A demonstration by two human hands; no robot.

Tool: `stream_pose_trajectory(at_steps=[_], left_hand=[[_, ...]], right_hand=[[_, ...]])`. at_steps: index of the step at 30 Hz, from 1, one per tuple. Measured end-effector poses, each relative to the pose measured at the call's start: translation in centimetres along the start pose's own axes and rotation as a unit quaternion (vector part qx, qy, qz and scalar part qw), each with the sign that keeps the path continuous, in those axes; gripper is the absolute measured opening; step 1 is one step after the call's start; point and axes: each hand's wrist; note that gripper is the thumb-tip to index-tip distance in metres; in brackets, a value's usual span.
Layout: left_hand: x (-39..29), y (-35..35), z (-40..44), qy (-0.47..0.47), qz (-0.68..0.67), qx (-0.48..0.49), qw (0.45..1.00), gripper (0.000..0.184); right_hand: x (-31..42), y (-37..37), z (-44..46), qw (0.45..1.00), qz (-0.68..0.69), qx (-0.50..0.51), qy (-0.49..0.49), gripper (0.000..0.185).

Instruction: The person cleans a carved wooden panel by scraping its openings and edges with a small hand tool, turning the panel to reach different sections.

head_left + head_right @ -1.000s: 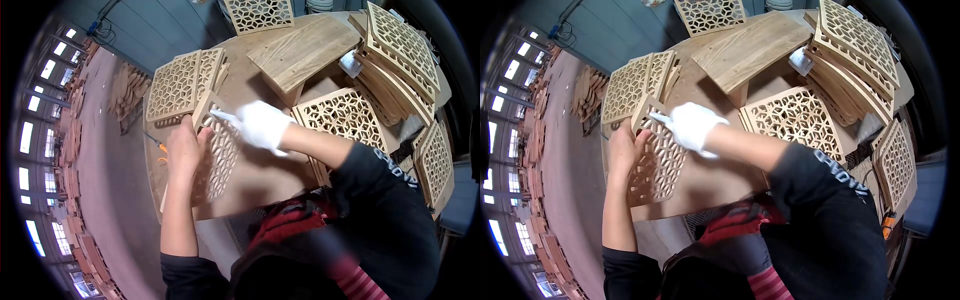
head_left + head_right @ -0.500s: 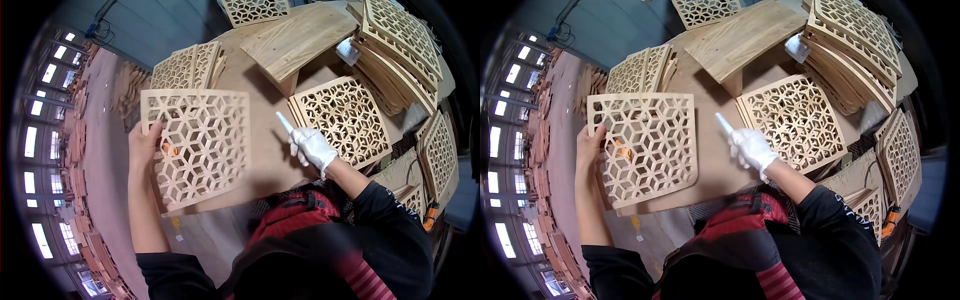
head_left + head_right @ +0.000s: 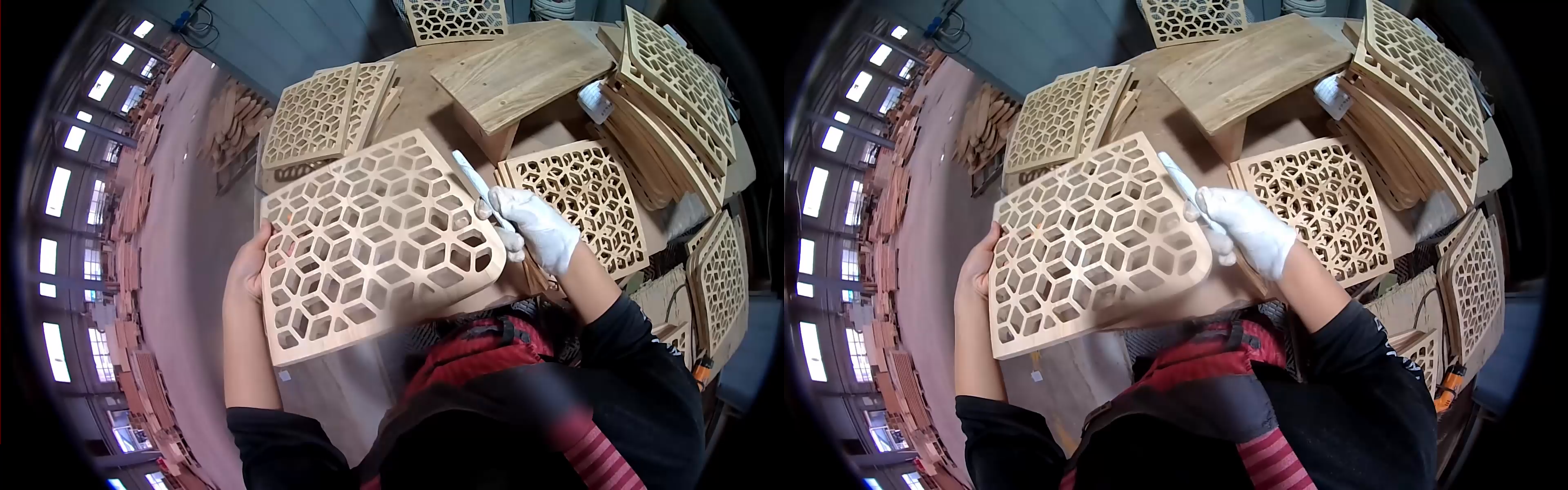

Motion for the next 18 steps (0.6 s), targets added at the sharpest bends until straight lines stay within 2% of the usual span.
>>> stream_pose_trajectory(at_steps=[4,18], left_hand=[[0.9,0.7,-0.8,0.057,-0.062,0.017,0.996,0.04],[2.1,2.1,0.2,0.057,-0.065,0.027,0.996,0.039]], right_hand=[[1.0,-1.1,-0.1,1.0,0.006,0.008,-0.027,0.025],[1.3,-2.4,-0.1,0.998,-0.033,-0.047,-0.035,0.019]])
Point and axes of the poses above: each hand's wrist, its own z-axis towards the middle knuckle, its own y-axis out of the back of the hand, x = y × z, and after that the axes turned 2 degrees about x, right-handed
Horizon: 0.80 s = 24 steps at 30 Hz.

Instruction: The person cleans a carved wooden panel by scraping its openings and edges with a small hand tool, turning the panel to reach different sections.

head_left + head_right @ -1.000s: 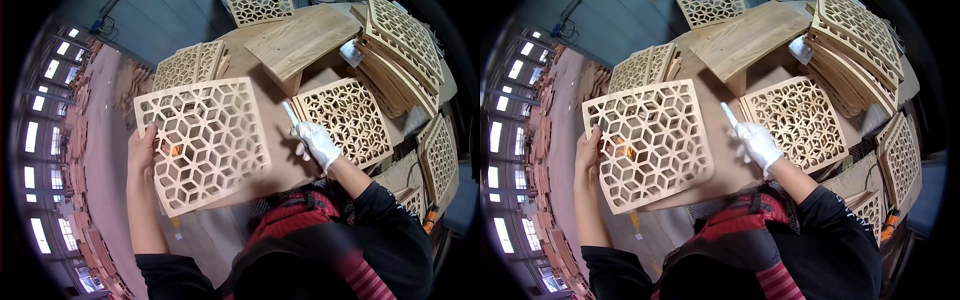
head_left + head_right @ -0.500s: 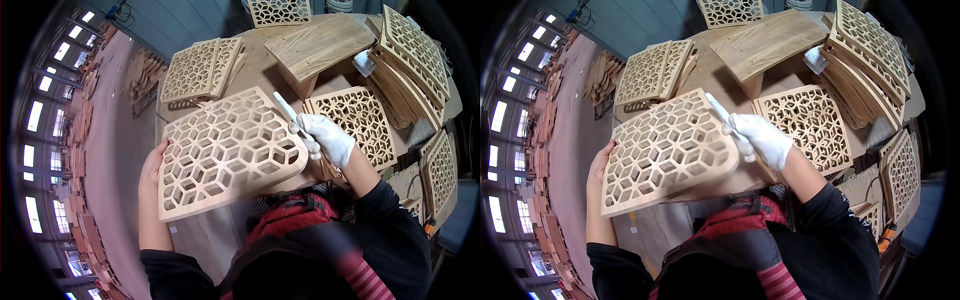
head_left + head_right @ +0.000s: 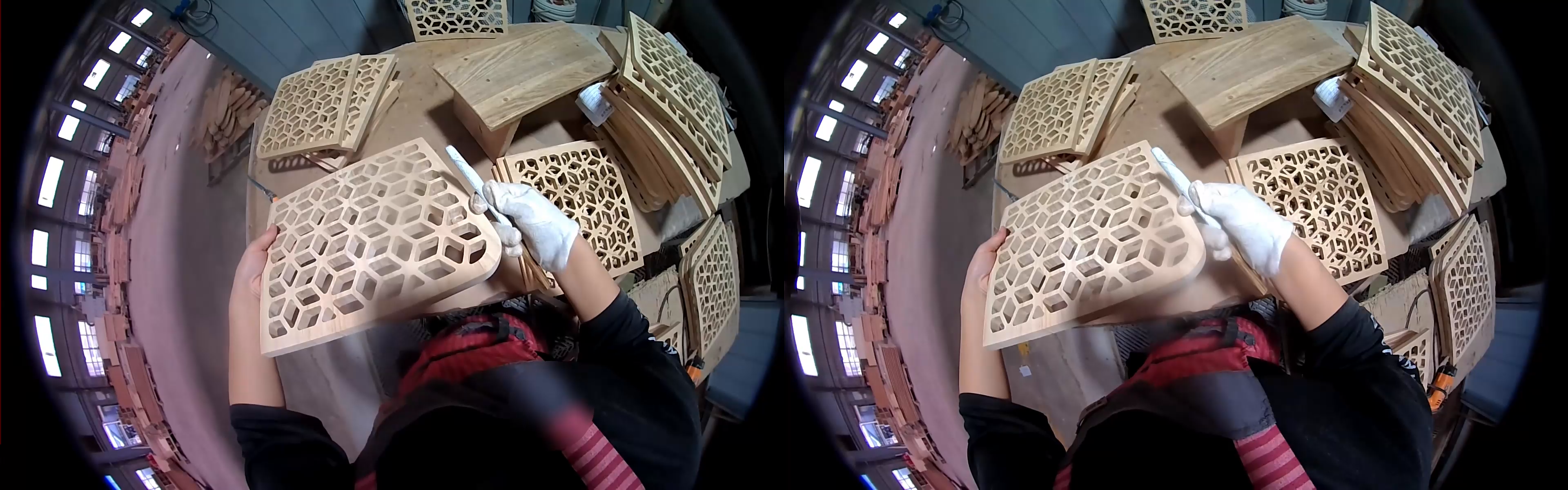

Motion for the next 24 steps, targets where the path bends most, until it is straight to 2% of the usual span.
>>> stream_pose_trajectory(at_steps=[5,8,11,12,15,16,20,23,24], left_hand=[[0.1,0.2,0.3,-0.008,0.006,-0.005,1.0,0.037],[0.8,0.2,0.4,-0.057,0.028,0.023,0.998,0.036],[1.0,0.3,0.6,-0.132,0.074,0.05,0.987,0.034],[0.9,0.7,1.0,-0.186,0.114,0.018,0.976,0.034],[0.6,1.0,0.9,-0.229,0.16,0.068,0.958,0.033],[1.2,-0.2,0.5,-0.267,0.159,0.043,0.95,0.032],[0.7,1.5,1.4,-0.215,0.12,0.044,0.968,0.029],[1.6,0.1,0.6,-0.112,0.018,0.019,0.993,0.031],[1.3,0.5,0.2,-0.012,-0.044,0.044,0.998,0.037]], right_hand=[[-0.3,0.2,0.4,1.0,-0.001,0.0,-0.007,0.019],[-0.7,0.6,0.6,1.0,-0.01,0.001,0.008,0.018],[-0.9,0.6,0.8,0.999,-0.005,0.007,0.032,0.017],[-1.1,0.7,1.1,1.0,0.002,-0.004,0.03,0.016],[-1.1,0.5,1.2,0.999,-0.003,-0.026,0.04,0.016],[-1.3,0.6,1.3,0.997,-0.031,-0.027,0.07,0.02],[-1.3,0.5,1.1,0.998,0.019,0.0,0.06,0.028],[-0.4,0.1,0.5,0.997,-0.013,0.006,0.074,0.025],[0.2,-0.3,0.3,0.999,-0.01,-0.004,0.049,0.023]])
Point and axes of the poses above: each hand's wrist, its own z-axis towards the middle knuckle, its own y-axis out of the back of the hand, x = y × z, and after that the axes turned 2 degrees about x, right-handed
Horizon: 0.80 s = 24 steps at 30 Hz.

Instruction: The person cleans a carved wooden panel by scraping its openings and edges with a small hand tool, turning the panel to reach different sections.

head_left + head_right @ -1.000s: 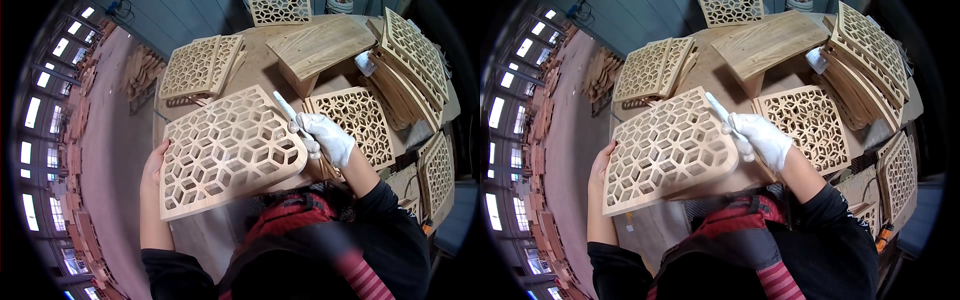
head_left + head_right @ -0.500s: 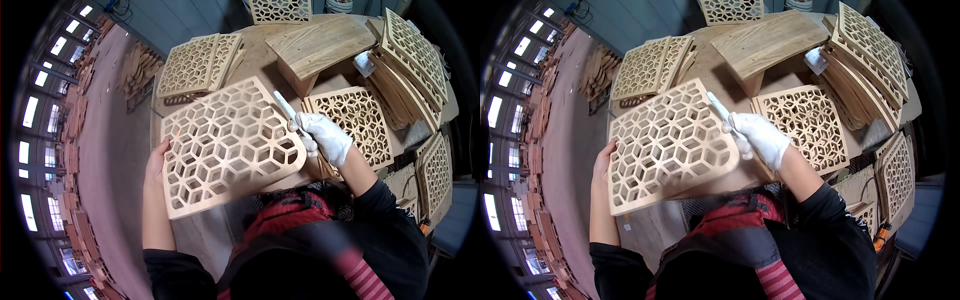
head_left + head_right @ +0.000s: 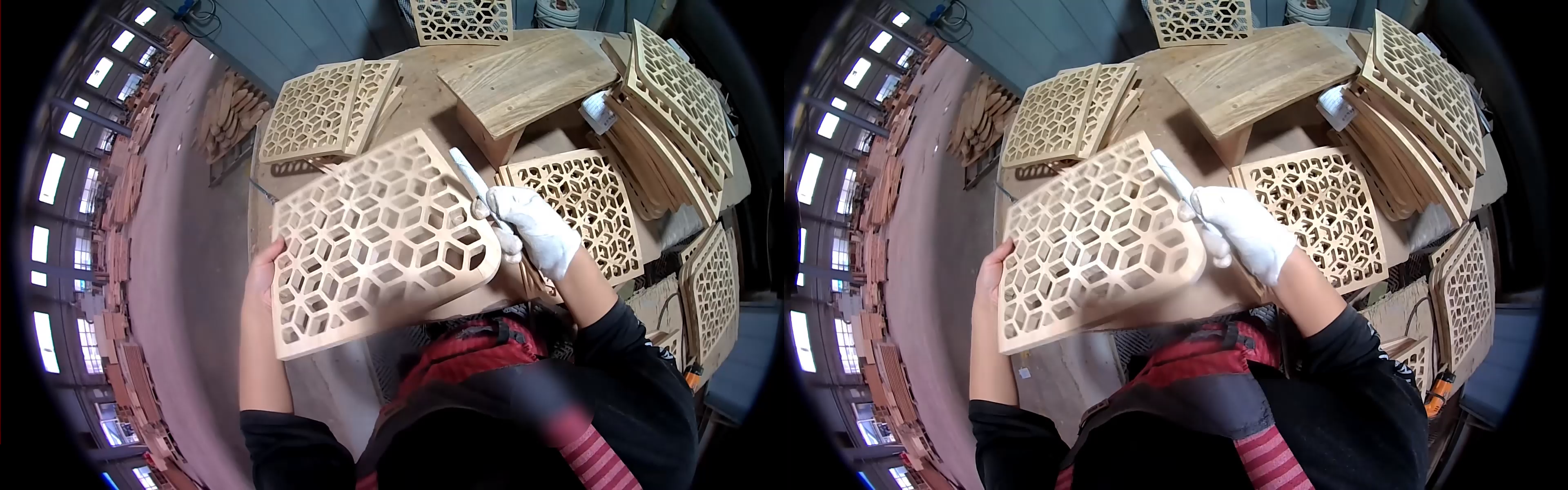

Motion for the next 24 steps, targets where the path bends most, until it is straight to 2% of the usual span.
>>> stream_pose_trajectory(at_steps=[3,11,15,17,19,20,24], left_hand=[[0.3,1.3,0.3,0.046,0.0,0.004,0.999,0.041],[1.9,2.4,0.8,0.057,0.037,-0.001,0.998,0.041],[4.1,1.8,1.6,-0.051,0.082,0.089,0.991,0.05],[4.8,3.8,3.0,-0.093,0.091,0.086,0.988,0.056],[6.6,2.8,3.5,-0.141,0.081,0.091,0.983,0.058],[7.1,2.1,3.4,-0.136,0.07,0.083,0.985,0.061],[8.7,2.1,4.4,-0.152,0.091,0.073,0.982,0.061]], right_hand=[[0.6,0.1,-0.3,0.999,-0.034,0.006,-0.002,0.022],[0.9,0.8,-0.6,0.999,-0.015,0.033,-0.018,0.024],[1.7,0.0,-1.2,1.0,-0.026,0.008,0.001,0.019],[2.3,-0.6,-1.4,0.999,-0.038,0.004,0.023,0.019],[2.7,-1.1,-1.5,0.996,-0.07,-0.01,0.049,0.019],[2.4,-0.7,-1.6,0.992,-0.089,0.007,0.084,0.019],[3.0,-1.7,-2.0,0.993,-0.09,-0.017,0.073,0.021]])
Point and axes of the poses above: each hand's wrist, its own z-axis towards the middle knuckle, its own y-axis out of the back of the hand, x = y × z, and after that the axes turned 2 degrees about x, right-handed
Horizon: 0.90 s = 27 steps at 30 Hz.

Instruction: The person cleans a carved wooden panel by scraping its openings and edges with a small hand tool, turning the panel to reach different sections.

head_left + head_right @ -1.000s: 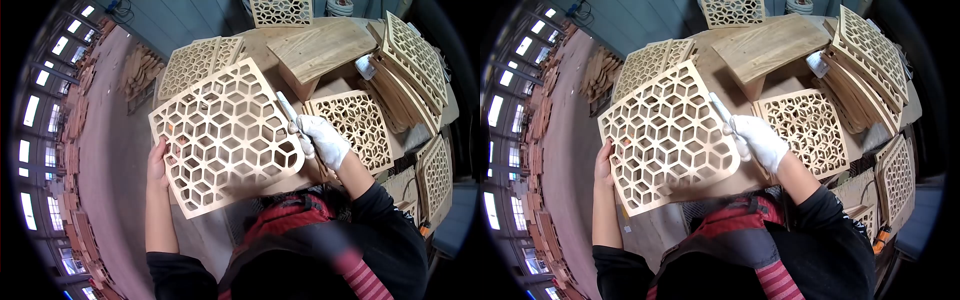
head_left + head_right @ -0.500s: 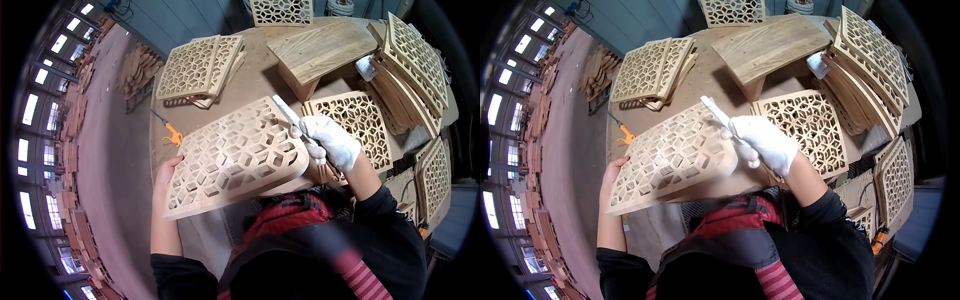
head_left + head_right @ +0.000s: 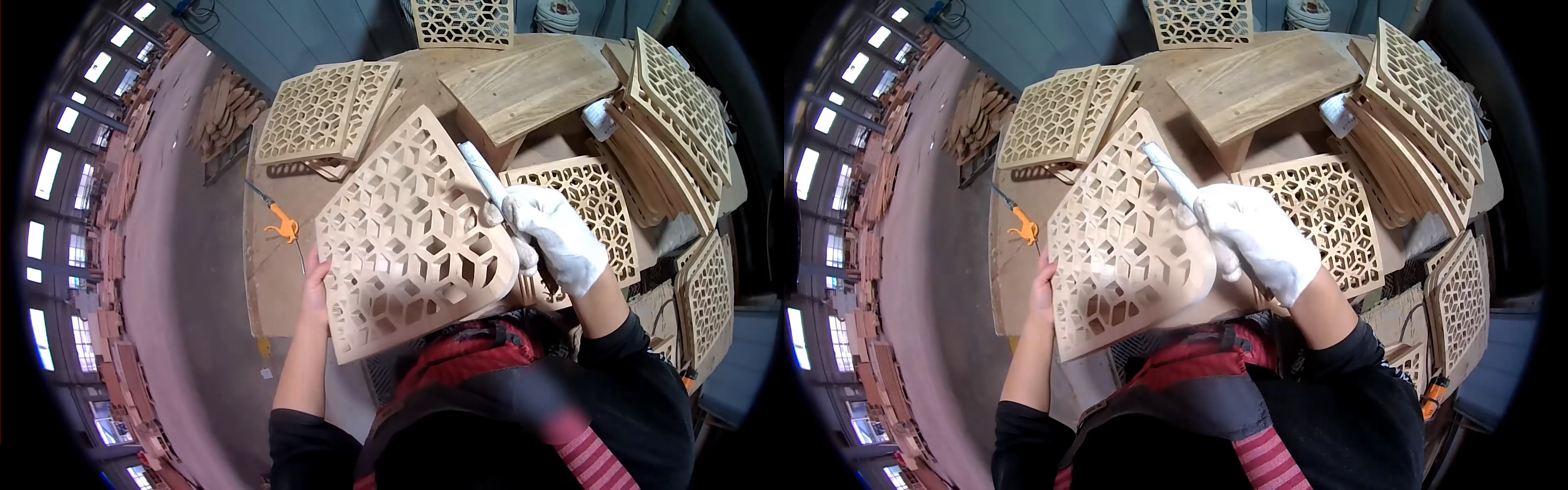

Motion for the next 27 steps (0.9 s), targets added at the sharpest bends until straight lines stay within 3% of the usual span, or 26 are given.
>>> stream_pose_trajectory(at_steps=[3,9,15,18,22,23,25,26,27], left_hand=[[2.2,2.0,1.5,0.007,0.02,0.009,1.0,0.061],[5.9,2.0,3.4,0.134,0.03,0.007,0.991,0.043],[5.8,-1.2,2.9,0.196,0.052,0.011,0.979,0.046],[5.5,-2.0,2.0,0.217,0.087,0.015,0.972,0.049],[2.7,-3.7,-1.6,0.247,0.232,0.03,0.94,0.054],[1.3,-4.2,-2.6,0.242,0.283,0.024,0.928,0.056],[-1.3,-4.3,-3.4,0.179,0.31,-0.023,0.934,0.059],[-2.1,-3.5,-3.1,0.089,0.241,-0.052,0.965,0.064],[-2.9,-4.8,-3.6,0.005,0.256,0.013,0.967,0.062]], right_hand=[[1.0,-1.4,-0.5,0.999,0.04,0.006,0.001,0.021],[1.7,-4.0,-0.8,0.981,0.175,0.082,-0.017,0.024],[1.6,-4.9,1.1,0.973,0.196,0.12,0.026,0.022],[1.1,-4.8,2.8,0.981,0.178,0.074,0.018,0.023],[0.8,-4.8,4.1,0.979,0.186,0.08,0.007,0.034],[0.7,-4.9,4.4,0.979,0.186,0.088,0.008,0.042],[0.4,-5.5,4.6,0.973,0.204,0.103,0.022,0.032],[0.3,-5.8,4.7,0.974,0.2,0.106,0.025,0.03],[0.3,-6.2,4.9,0.974,0.197,0.109,0.027,0.028]])
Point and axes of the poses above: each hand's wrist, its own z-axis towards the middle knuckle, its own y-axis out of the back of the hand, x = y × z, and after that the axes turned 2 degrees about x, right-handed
